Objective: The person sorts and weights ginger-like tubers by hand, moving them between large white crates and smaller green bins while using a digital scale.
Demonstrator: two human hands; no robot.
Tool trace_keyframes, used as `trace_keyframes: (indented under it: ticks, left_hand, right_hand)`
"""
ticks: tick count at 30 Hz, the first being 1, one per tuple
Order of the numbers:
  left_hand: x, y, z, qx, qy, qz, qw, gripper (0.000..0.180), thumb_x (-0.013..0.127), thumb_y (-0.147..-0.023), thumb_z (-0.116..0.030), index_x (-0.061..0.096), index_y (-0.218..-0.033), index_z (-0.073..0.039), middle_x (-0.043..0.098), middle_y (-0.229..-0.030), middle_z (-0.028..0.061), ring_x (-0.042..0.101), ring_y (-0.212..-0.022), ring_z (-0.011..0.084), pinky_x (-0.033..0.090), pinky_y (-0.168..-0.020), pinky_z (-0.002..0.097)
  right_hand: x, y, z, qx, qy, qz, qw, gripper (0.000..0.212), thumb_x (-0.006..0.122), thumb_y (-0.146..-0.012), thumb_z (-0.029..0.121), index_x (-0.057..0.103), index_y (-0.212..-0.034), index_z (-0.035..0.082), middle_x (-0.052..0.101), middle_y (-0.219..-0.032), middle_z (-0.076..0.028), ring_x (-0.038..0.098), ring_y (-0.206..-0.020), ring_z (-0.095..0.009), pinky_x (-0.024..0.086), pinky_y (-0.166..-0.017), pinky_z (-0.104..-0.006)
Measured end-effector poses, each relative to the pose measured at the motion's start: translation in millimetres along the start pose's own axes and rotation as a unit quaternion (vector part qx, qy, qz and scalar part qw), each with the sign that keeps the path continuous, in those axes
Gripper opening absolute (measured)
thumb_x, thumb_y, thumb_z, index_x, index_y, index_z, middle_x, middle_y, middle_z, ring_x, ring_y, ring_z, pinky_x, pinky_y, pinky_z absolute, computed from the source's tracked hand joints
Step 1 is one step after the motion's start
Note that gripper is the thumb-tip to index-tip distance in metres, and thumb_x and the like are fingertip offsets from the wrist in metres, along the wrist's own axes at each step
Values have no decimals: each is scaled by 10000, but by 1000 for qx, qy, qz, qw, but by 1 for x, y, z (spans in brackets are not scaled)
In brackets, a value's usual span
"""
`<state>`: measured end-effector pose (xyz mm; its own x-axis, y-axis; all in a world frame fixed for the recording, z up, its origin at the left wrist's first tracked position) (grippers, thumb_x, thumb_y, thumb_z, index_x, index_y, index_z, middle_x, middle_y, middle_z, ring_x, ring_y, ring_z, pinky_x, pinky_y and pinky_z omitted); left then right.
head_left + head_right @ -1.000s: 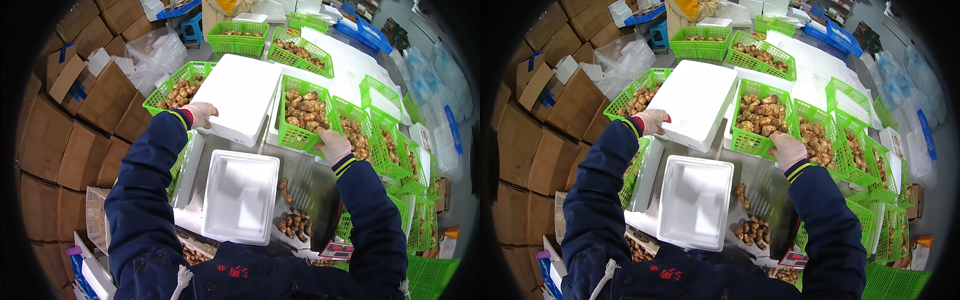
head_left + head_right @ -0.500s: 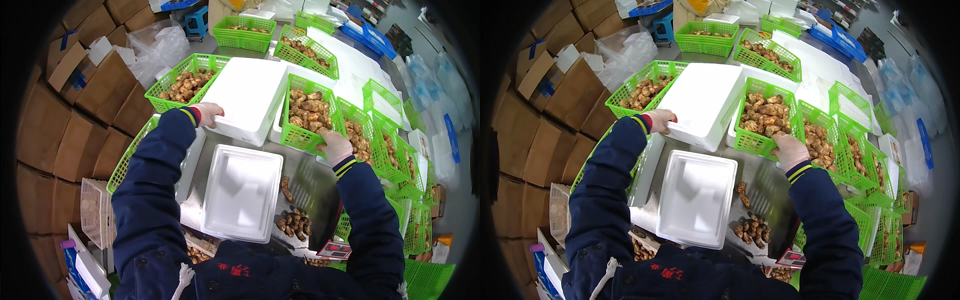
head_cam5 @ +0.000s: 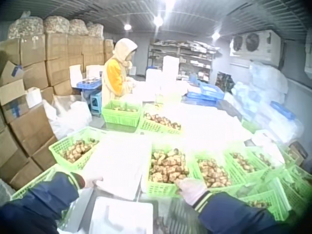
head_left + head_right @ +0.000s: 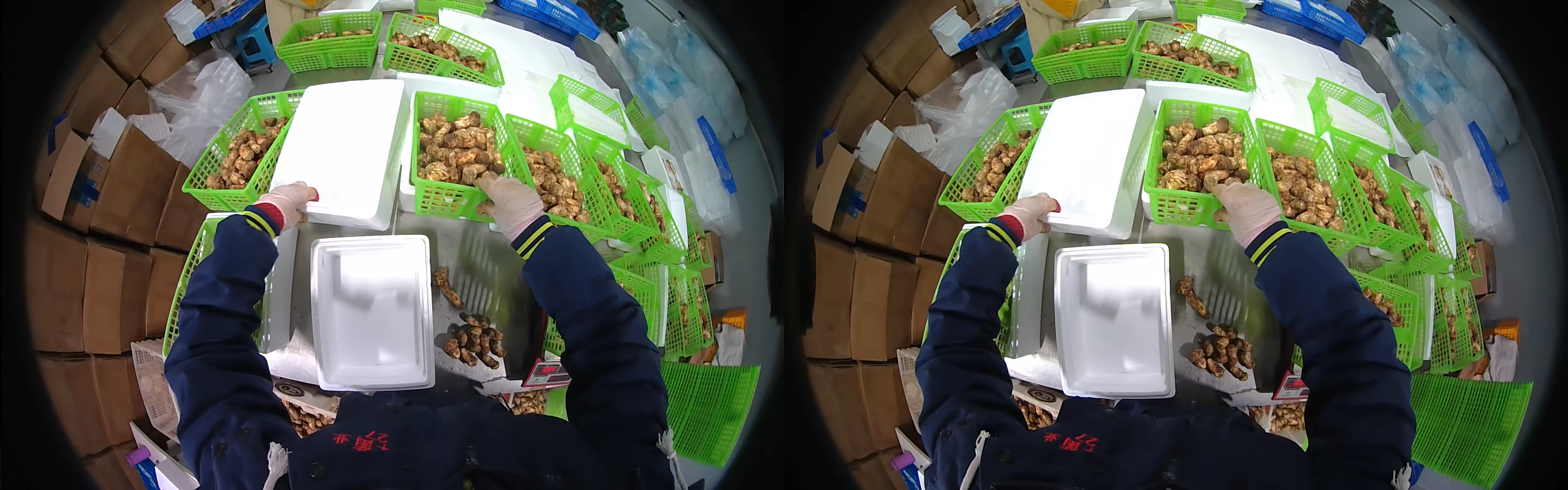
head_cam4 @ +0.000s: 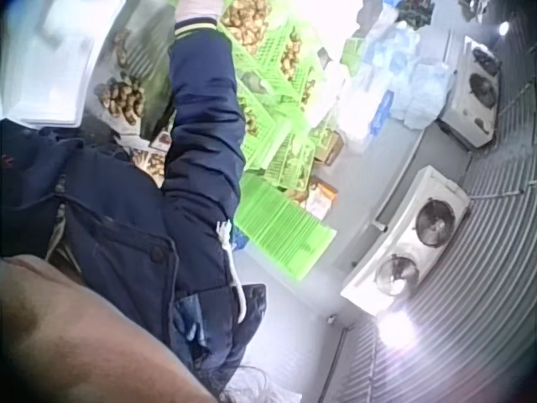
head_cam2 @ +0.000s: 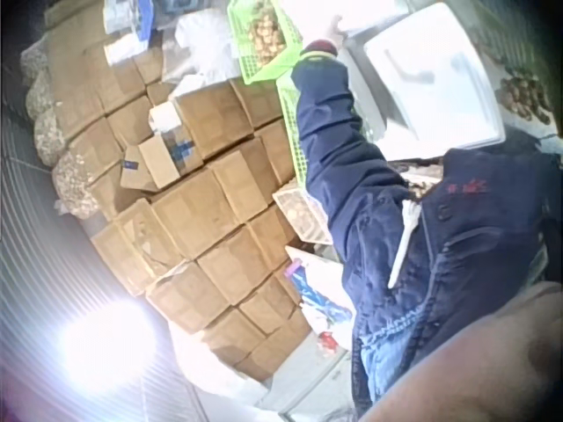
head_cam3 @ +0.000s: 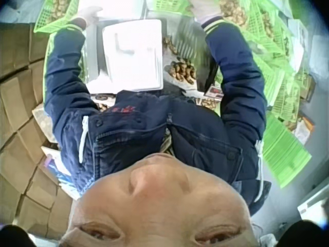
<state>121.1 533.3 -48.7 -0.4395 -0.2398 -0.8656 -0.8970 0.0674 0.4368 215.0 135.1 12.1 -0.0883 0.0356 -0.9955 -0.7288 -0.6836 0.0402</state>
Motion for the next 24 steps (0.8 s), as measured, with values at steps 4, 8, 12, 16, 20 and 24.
trace_keyframes:
  ticks: [4,8,12,16,20,24]
  left_hand:
    - [15,-15,38,-71,138,4,988,417,725,-734,-51,582,-1125,-80,582,-1119,138,582,-1014,335,500,-878,370]
    - [-4,-12,-37,6,-83,34,996,471,731,-720,-65,577,-1164,-89,587,-1132,154,577,-1054,366,480,-898,386]
    - [-10,-35,-21,-2,-87,21,996,519,694,-744,-23,558,-1239,-99,601,-1174,170,585,-1088,337,489,-915,369]
    - [-15,-83,-18,-18,-66,26,997,480,649,-743,12,581,-1203,-106,610,-1172,154,580,-1102,324,477,-939,366]
    - [0,-95,15,-49,-115,-32,992,404,591,-778,-3,599,-1170,-101,624,-1159,153,584,-1116,307,465,-952,388]
    - [17,-92,-9,-26,-75,-34,996,469,647,-736,-62,575,-1195,-125,610,-1187,155,575,-1117,337,457,-960,393]
  right_hand:
    - [-2,-9,13,-21,-3,-15,1000,323,658,-820,210,578,-1091,54,627,-920,-161,610,-894,-346,494,-755,-448]
    - [4,0,-4,8,9,3,1000,312,657,-819,209,580,-1075,47,634,-891,-167,611,-881,-352,492,-748,-451]
    - [7,-5,3,-14,4,-20,1000,304,663,-811,211,579,-1048,41,635,-882,-170,615,-860,-353,491,-744,-453]
    - [8,-3,0,-20,-2,-36,999,326,651,-816,180,568,-1108,62,628,-873,-170,616,-857,-351,493,-753,-446]
    - [-26,20,31,-74,35,-227,970,447,648,-813,150,535,-1241,94,619,-882,-165,615,-854,-344,494,-775,-434]
    - [-52,140,26,59,-300,-20,952,498,649,-829,141,519,-1307,87,659,-1019,-127,639,-926,-279,505,-831,-368]
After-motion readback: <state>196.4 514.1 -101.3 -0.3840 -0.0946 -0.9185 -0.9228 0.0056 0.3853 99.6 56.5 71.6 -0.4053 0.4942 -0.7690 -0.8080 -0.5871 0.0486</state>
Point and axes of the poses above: each hand's wrist, its own y-axis away from the middle knuckle, its own x-axis out of the palm, z = x × y, the point moved 1 cm from there along -y, towards the middle knuckle
